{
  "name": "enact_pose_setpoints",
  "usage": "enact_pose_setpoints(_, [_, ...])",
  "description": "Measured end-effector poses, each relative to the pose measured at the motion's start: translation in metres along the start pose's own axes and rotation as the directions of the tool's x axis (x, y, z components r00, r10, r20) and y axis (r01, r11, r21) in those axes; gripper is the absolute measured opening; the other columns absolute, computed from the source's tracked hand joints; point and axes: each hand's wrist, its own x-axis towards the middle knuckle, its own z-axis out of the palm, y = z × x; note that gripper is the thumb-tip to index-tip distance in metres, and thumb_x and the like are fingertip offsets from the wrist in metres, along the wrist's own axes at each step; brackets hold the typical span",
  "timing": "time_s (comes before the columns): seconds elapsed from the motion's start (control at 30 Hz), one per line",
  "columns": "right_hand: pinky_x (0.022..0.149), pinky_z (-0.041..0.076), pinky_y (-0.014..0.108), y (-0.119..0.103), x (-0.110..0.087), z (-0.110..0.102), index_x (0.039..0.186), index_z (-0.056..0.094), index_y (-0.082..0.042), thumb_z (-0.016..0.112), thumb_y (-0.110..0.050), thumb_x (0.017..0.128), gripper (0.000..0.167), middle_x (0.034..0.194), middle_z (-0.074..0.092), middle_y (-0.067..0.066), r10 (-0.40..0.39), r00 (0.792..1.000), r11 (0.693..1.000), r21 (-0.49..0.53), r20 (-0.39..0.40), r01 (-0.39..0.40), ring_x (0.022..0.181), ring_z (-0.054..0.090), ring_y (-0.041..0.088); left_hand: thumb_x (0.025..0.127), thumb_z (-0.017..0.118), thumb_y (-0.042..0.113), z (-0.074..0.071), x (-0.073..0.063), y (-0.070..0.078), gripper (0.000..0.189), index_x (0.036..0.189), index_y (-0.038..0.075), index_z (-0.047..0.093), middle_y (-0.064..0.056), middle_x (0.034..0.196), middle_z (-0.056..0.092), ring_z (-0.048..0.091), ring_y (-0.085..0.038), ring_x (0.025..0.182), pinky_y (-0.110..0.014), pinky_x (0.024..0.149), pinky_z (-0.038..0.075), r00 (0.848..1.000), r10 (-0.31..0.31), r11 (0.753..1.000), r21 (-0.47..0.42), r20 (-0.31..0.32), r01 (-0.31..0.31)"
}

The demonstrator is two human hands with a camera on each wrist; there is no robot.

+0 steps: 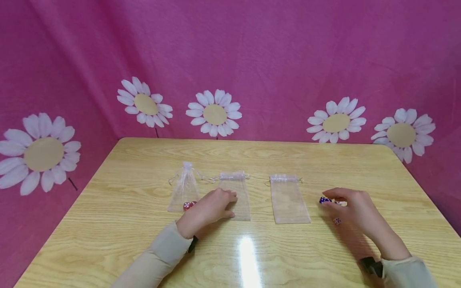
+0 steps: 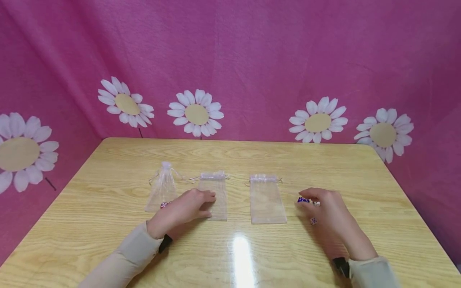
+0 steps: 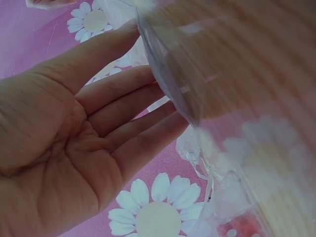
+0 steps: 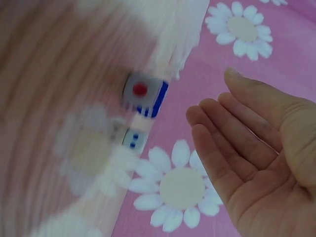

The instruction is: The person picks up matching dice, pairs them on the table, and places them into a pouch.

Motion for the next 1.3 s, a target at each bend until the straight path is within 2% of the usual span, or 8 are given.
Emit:
enact_pose_setpoints(0.1, [0.073, 0.06, 0.039, 0.007, 0.0, -0.004, 0.101, 0.075, -0.004, 0.079, -0.01, 0.08, 0.023, 0.099, 0.076, 0.013, 0.026, 0.999, 1.0, -0.008, 0.026, -0.026, 0.086, 0.072, 0.03, 0.086, 0.075, 0.022, 0.0, -0.001, -0.001, 0.038, 0.12, 0.006, 0.068, -0.011, 0.127, 0.067, 0.064, -0.025, 0.116, -0.035, 0.099, 0.054, 1.0, -0.005, 1.0, -0.008, 0.005, 0.005])
enact_pose_setpoints(0.27, [0.074, 0.059, 0.041, 0.017, -0.001, -0.013, 0.104, 0.074, -0.001, 0.077, -0.016, 0.084, 0.025, 0.102, 0.074, 0.017, 0.093, 0.991, 0.996, -0.016, 0.098, -0.092, 0.091, 0.07, 0.034, 0.085, 0.076, 0.021, 0.001, -0.001, -0.002, 0.036, 0.116, 0.006, 0.069, -0.009, 0.12, 0.069, 0.067, -0.021, 0.107, -0.033, 0.093, 0.056, 1.0, 0.022, 1.0, -0.004, -0.007, -0.022])
enact_pose_setpoints(0.4, [0.07, 0.057, 0.029, 0.024, -0.003, -0.021, 0.106, 0.073, 0.0, 0.077, -0.019, 0.084, 0.03, 0.103, 0.073, 0.019, 0.144, 0.981, 0.99, -0.021, 0.134, -0.142, 0.092, 0.068, 0.034, 0.084, 0.077, 0.02, 0.001, 0.0, -0.003, 0.038, 0.118, 0.004, 0.069, -0.011, 0.122, 0.069, 0.066, -0.023, 0.11, -0.035, 0.095, 0.056, 1.0, 0.02, 0.999, -0.032, -0.008, -0.02])
enact_pose_setpoints(0.5, [0.067, 0.053, 0.02, 0.027, -0.003, -0.023, 0.102, 0.075, -0.002, 0.078, -0.02, 0.083, 0.026, 0.098, 0.075, 0.014, 0.157, 0.975, 0.988, -0.031, 0.155, -0.154, 0.085, 0.069, 0.02, 0.084, 0.077, 0.019, 0.001, 0.001, -0.003, 0.039, 0.119, 0.003, 0.069, -0.012, 0.125, 0.067, 0.065, -0.025, 0.114, -0.036, 0.098, 0.055, 1.0, 0.016, 0.999, -0.041, -0.006, -0.016])
enact_pose_setpoints(0.67, [0.064, 0.053, 0.019, 0.03, -0.007, -0.022, 0.096, 0.076, -0.006, 0.077, -0.017, 0.084, 0.016, 0.092, 0.076, 0.007, 0.138, 0.966, 0.99, -0.032, 0.22, -0.134, 0.075, 0.062, -0.002, 0.084, 0.077, 0.019, 0.002, 0.001, -0.005, 0.039, 0.118, 0.003, 0.069, -0.012, 0.124, 0.068, 0.064, -0.025, 0.115, -0.037, 0.098, 0.054, 1.0, 0.021, 0.999, -0.043, -0.007, -0.022])
enact_pose_setpoints(0.9, [0.062, 0.054, 0.021, 0.029, -0.015, -0.013, 0.088, 0.076, -0.01, 0.079, -0.013, 0.08, 0.01, 0.084, 0.075, 0.001, 0.089, 0.967, 0.995, -0.067, 0.238, -0.075, 0.072, 0.062, -0.002, 0.084, 0.077, 0.018, 0.002, 0.001, -0.005, 0.04, 0.12, 0.003, 0.068, -0.013, 0.129, 0.066, 0.062, -0.027, 0.12, -0.038, 0.102, 0.052, 1.0, 0.009, 0.998, -0.059, -0.002, -0.009])
enact_pose_setpoints(1.1, [0.058, 0.052, 0.02, 0.028, -0.02, -0.006, 0.083, 0.075, -0.015, 0.081, -0.019, 0.077, 0.01, 0.079, 0.074, -0.006, 0.028, 0.969, 0.999, -0.052, 0.245, -0.015, 0.068, 0.059, -0.007, 0.085, 0.077, 0.018, 0.001, 0.001, -0.005, 0.038, 0.119, 0.003, 0.068, -0.012, 0.128, 0.066, 0.063, -0.026, 0.118, -0.038, 0.101, 0.052, 1.0, 0.015, 0.998, -0.066, -0.002, -0.015])
enact_pose_setpoints(1.3, [0.057, 0.051, 0.02, 0.027, -0.021, -0.006, 0.082, 0.075, -0.016, 0.081, -0.017, 0.077, 0.009, 0.078, 0.073, -0.008, -0.005, 0.967, 0.999, -0.041, 0.253, 0.015, 0.068, 0.058, -0.009, 0.085, 0.076, 0.017, -0.001, 0.001, -0.004, 0.039, 0.12, 0.002, 0.068, -0.013, 0.131, 0.065, 0.061, -0.027, 0.122, -0.038, 0.104, 0.051, 1.0, 0.009, 0.997, -0.082, 0.002, -0.009])
